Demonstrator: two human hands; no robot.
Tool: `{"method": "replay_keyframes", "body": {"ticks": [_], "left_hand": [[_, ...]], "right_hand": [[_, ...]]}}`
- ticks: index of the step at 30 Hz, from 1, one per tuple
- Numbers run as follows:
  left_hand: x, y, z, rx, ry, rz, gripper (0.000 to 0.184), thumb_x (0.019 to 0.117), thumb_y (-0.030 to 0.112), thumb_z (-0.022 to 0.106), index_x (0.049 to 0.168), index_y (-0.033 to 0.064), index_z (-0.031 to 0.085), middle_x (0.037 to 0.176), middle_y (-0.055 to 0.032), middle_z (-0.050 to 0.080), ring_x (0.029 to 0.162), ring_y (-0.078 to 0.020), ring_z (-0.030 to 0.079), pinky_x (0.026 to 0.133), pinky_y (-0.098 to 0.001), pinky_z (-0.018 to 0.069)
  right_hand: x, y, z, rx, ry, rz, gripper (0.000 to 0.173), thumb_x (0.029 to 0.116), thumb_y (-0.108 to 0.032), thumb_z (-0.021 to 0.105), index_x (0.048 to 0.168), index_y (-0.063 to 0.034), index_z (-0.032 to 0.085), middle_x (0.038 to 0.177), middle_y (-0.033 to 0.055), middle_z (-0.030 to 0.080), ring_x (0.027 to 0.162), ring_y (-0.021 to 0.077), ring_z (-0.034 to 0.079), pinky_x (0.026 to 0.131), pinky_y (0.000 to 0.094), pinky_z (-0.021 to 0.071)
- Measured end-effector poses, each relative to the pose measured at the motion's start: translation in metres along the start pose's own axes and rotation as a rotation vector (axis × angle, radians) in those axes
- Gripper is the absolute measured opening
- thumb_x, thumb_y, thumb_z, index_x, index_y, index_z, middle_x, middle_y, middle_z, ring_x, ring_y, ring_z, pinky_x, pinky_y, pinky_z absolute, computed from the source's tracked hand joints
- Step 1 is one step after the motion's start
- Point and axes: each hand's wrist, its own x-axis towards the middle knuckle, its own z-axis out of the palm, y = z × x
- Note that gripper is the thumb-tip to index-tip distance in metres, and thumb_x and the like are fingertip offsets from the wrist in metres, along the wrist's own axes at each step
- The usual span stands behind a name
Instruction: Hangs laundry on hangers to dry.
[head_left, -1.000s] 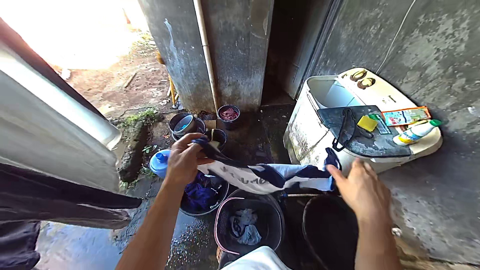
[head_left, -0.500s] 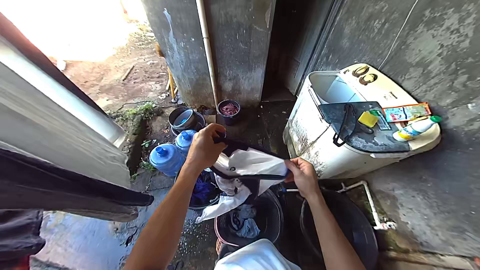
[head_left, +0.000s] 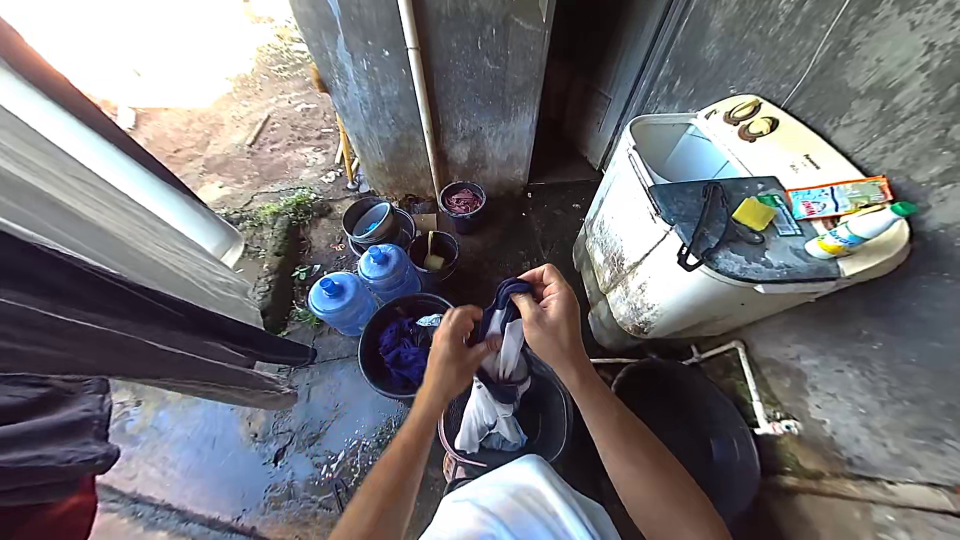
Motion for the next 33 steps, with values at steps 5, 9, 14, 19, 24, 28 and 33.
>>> {"method": "replay_keyframes", "body": {"ticks": [5, 9, 14, 19, 24, 28, 33], "left_hand": [[-0.054, -0.046, 0.069, -0.232, -0.122, -0.706, 0.04, 0.0984, 0.03, 0.067, 0.126, 0.0015, 0.06, 0.108, -0.0175, 0.069, 0.094, -0.0289, 0.071, 0.079, -0.0475, 0.0609], [-0.045, -0.033, 0.062, -1.021, 0.082, -1.068, 0.031, 0.1096, 0.021, 0.038, 0.124, -0.0009, 0.054, 0.098, -0.0195, 0.068, 0.083, -0.0328, 0.07, 0.072, -0.0531, 0.0599], [0.007, -0.017, -0.011, -0.956, 0.155, -0.701, 0.021, 0.1037, 0.012, 0.042, 0.123, 0.0081, 0.049, 0.093, -0.0137, 0.067, 0.075, -0.0242, 0.067, 0.063, -0.0411, 0.0573], [0.045, 0.009, -0.059, -0.332, -0.203, 0.014, 0.022, 0.0892, -0.003, 0.065, 0.109, 0.0054, 0.068, 0.098, -0.0042, 0.07, 0.088, -0.0132, 0.067, 0.08, -0.034, 0.0581], [0.076, 0.1, -0.099, 0.68, -0.229, 0.061, 0.039, 0.0931, -0.001, 0.059, 0.119, 0.0217, 0.077, 0.122, -0.0244, 0.059, 0.102, -0.0411, 0.064, 0.079, -0.0616, 0.0559], [0.056, 0.16, -0.125, 0.755, 0.033, 0.135, 0.067, 0.0865, 0.009, 0.077, 0.148, 0.0268, 0.055, 0.152, -0.026, 0.036, 0.107, -0.0519, 0.06, 0.074, -0.0701, 0.0534], [0.032, 0.071, -0.05, 0.803, -0.272, -0.077, 0.064, 0.0872, 0.021, 0.077, 0.147, 0.0178, 0.055, 0.158, -0.0235, 0.037, 0.133, -0.0509, 0.047, 0.094, -0.0706, 0.0457]], "right_hand": [[-0.007, 0.006, -0.009, -0.067, 0.069, -0.076, 0.015, 0.0946, -0.007, 0.063, 0.109, -0.007, 0.058, 0.074, 0.0011, 0.063, 0.06, 0.0092, 0.06, 0.056, 0.0281, 0.0529], [0.003, 0.025, -0.042, -0.298, 0.169, -0.152, 0.014, 0.0913, -0.006, 0.063, 0.105, -0.0024, 0.061, 0.102, 0.0126, 0.06, 0.077, 0.0175, 0.063, 0.065, 0.0368, 0.0571], [0.021, 0.06, -0.108, -0.76, -0.067, -0.27, 0.022, 0.0861, 0.005, 0.06, 0.075, -0.0088, 0.073, 0.136, 0.0169, 0.06, 0.089, 0.0323, 0.068, 0.069, 0.0538, 0.0572], [0.033, 0.031, -0.131, -1.174, -0.406, 0.275, 0.038, 0.0946, -0.008, 0.063, 0.131, -0.0129, 0.07, 0.16, 0.0177, 0.036, 0.116, 0.044, 0.061, 0.086, 0.0627, 0.0542], [0.036, -0.024, -0.145, -1.114, -0.33, 0.205, 0.044, 0.0898, -0.018, 0.075, 0.132, -0.0075, 0.066, 0.147, 0.0237, 0.047, 0.098, 0.0448, 0.067, 0.077, 0.0658, 0.0553], [0.005, -0.083, -0.157, -1.04, 0.074, -0.127, 0.036, 0.0944, -0.016, 0.065, 0.128, -0.003, 0.066, 0.119, 0.0243, 0.063, 0.088, 0.0442, 0.067, 0.066, 0.0654, 0.0532], [-0.033, 0.021, -0.147, -1.052, -0.266, 0.252, 0.038, 0.0967, -0.016, 0.061, 0.134, -0.0108, 0.065, 0.13, 0.0226, 0.064, 0.114, 0.0433, 0.065, 0.088, 0.0666, 0.0526]]}}
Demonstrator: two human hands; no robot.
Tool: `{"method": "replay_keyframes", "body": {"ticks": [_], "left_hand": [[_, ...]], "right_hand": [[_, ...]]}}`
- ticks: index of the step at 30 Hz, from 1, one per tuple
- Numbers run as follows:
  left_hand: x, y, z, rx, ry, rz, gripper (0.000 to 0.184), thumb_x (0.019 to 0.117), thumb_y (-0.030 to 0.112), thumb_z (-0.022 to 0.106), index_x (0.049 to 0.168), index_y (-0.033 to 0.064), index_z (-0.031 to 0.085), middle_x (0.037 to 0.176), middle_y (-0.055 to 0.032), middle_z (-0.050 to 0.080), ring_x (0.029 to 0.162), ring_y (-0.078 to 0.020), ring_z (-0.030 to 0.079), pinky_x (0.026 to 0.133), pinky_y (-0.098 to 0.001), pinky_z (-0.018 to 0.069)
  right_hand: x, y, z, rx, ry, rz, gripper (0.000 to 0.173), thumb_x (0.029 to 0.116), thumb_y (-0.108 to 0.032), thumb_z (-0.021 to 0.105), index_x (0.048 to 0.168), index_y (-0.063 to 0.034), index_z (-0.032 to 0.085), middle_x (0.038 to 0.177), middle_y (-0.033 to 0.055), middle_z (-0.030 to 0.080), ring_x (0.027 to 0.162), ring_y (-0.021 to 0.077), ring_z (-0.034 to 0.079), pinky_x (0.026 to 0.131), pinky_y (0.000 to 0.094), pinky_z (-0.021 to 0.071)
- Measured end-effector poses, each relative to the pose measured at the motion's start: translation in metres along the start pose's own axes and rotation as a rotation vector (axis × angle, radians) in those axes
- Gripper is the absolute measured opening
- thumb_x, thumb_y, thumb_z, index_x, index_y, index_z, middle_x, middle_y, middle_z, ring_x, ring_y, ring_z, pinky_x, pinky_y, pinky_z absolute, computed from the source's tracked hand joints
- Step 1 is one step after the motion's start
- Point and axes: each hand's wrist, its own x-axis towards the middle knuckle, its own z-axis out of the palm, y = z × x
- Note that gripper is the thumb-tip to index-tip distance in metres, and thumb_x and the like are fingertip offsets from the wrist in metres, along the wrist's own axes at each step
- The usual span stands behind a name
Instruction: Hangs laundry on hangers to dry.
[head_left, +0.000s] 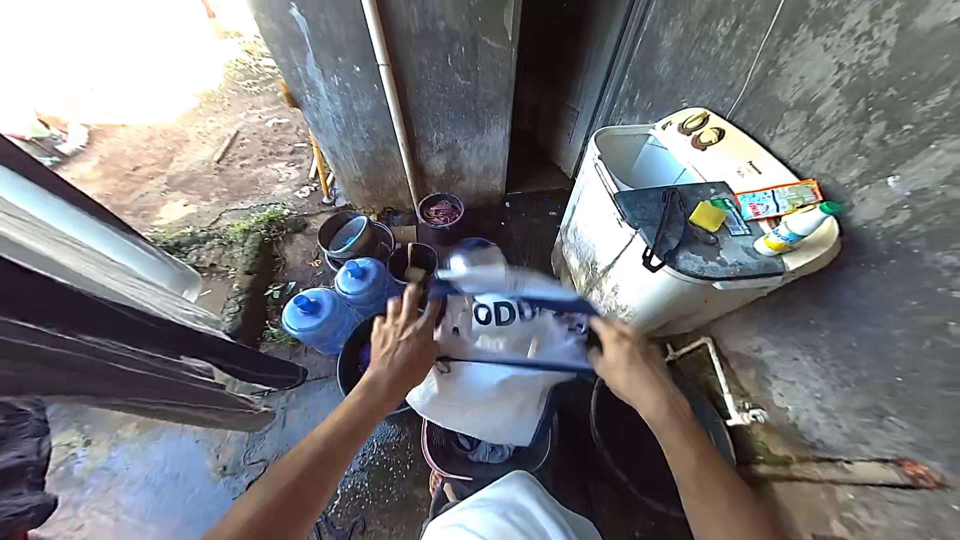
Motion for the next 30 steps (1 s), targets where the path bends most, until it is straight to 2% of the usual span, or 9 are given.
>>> {"method": "replay_keyframes", "body": {"ticks": [1, 3, 8, 12, 15, 20, 23, 26, 30], "left_hand": [[0.011, -0.006, 0.021, 0.04, -0.167, -0.045, 0.063, 0.0899, 0.021, 0.073, 0.15, 0.0225, 0.052, 0.159, -0.0213, 0.036, 0.131, -0.0493, 0.048, 0.093, -0.0695, 0.0453], [0.023, -0.003, 0.019, 0.088, -0.239, -0.06, 0.06, 0.0905, 0.017, 0.068, 0.148, 0.0261, 0.054, 0.158, -0.0152, 0.041, 0.123, -0.0446, 0.057, 0.087, -0.0665, 0.0502], [0.016, 0.019, -0.079, 0.015, 0.227, 0.084, 0.047, 0.0903, 0.014, 0.073, 0.136, 0.015, 0.065, 0.154, -0.0158, 0.045, 0.121, -0.0472, 0.057, 0.083, -0.0711, 0.0511], [0.0, 0.03, -0.088, -0.138, 0.507, 0.196, 0.053, 0.0895, 0.005, 0.069, 0.141, 0.0079, 0.058, 0.149, -0.0197, 0.05, 0.131, -0.0428, 0.053, 0.1, -0.0649, 0.0486], [0.017, 0.032, -0.054, -0.293, 0.282, 0.124, 0.049, 0.092, 0.003, 0.064, 0.141, 0.0086, 0.058, 0.14, -0.0166, 0.057, 0.126, -0.0362, 0.058, 0.1, -0.0604, 0.0504], [0.048, 0.02, -0.038, -0.615, 0.293, 0.163, 0.047, 0.0868, 0.006, 0.067, 0.134, 0.0047, 0.065, 0.13, -0.0179, 0.065, 0.124, -0.0302, 0.061, 0.108, -0.051, 0.0473], [0.048, 0.01, -0.03, -1.143, 0.328, 0.147, 0.041, 0.0851, 0.009, 0.067, 0.125, 0.0024, 0.068, 0.123, -0.012, 0.069, 0.111, -0.019, 0.066, 0.095, -0.0412, 0.0552], [0.039, 0.003, -0.012, -1.453, 0.252, 0.07, 0.035, 0.0842, 0.01, 0.065, 0.118, 0.0027, 0.071, 0.116, -0.0093, 0.072, 0.105, -0.0186, 0.068, 0.092, -0.0429, 0.0557], [0.026, -0.01, 0.01, -1.356, 0.256, 0.081, 0.023, 0.0844, 0.009, 0.065, 0.105, 0.0052, 0.075, 0.097, -0.005, 0.074, 0.09, -0.0138, 0.069, 0.082, -0.0405, 0.0566]], "right_hand": [[0.013, 0.012, 0.016, -0.009, -0.219, 0.059, 0.046, 0.097, -0.015, 0.06, 0.143, -0.0159, 0.06, 0.139, 0.0204, 0.06, 0.126, 0.0418, 0.059, 0.096, 0.0675, 0.0486], [0.025, 0.015, 0.009, -0.03, -0.29, 0.082, 0.049, 0.0961, -0.013, 0.059, 0.144, -0.019, 0.06, 0.14, 0.0182, 0.06, 0.128, 0.0393, 0.058, 0.099, 0.0647, 0.0481], [0.001, -0.009, -0.085, 0.015, 0.257, -0.111, 0.033, 0.0946, -0.009, 0.062, 0.125, -0.0141, 0.074, 0.11, 0.0163, 0.068, 0.094, 0.038, 0.068, 0.073, 0.0643, 0.0545], [-0.014, 0.001, -0.085, 0.088, 0.538, -0.184, 0.03, 0.095, -0.014, 0.063, 0.122, -0.0061, 0.072, 0.106, 0.0189, 0.069, 0.087, 0.0359, 0.07, 0.071, 0.0593, 0.0573], [0.01, 0.014, -0.059, 0.074, 0.168, 0.008, 0.045, 0.0972, -0.011, 0.058, 0.141, -0.0162, 0.063, 0.132, 0.0204, 0.065, 0.118, 0.0405, 0.064, 0.093, 0.0648, 0.0513], [0.026, -0.006, -0.094, 0.114, 0.209, -0.071, 0.038, 0.0925, -0.006, 0.06, 0.129, -0.009, 0.071, 0.126, 0.0206, 0.064, 0.115, 0.0372, 0.064, 0.095, 0.0588, 0.0527], [0.048, -0.016, -0.102, 0.25, 0.028, -0.187, 0.029, 0.091, -0.005, 0.064, 0.118, -0.0062, 0.076, 0.118, 0.021, 0.069, 0.113, 0.0346, 0.066, 0.1, 0.0549, 0.0517], [0.084, -0.025, -0.093, 0.239, -0.18, -0.206, 0.024, 0.0902, -0.01, 0.064, 0.11, -0.0063, 0.078, 0.101, 0.0167, 0.074, 0.09, 0.0297, 0.072, 0.084, 0.0533, 0.057], [0.098, -0.108, -0.15, 0.232, 0.096, -0.351, 0.026, 0.0985, -0.024, 0.065, 0.113, -0.0053, 0.075, 0.107, 0.0141, 0.074, 0.102, 0.0271, 0.071, 0.097, 0.0504, 0.0549]]}}
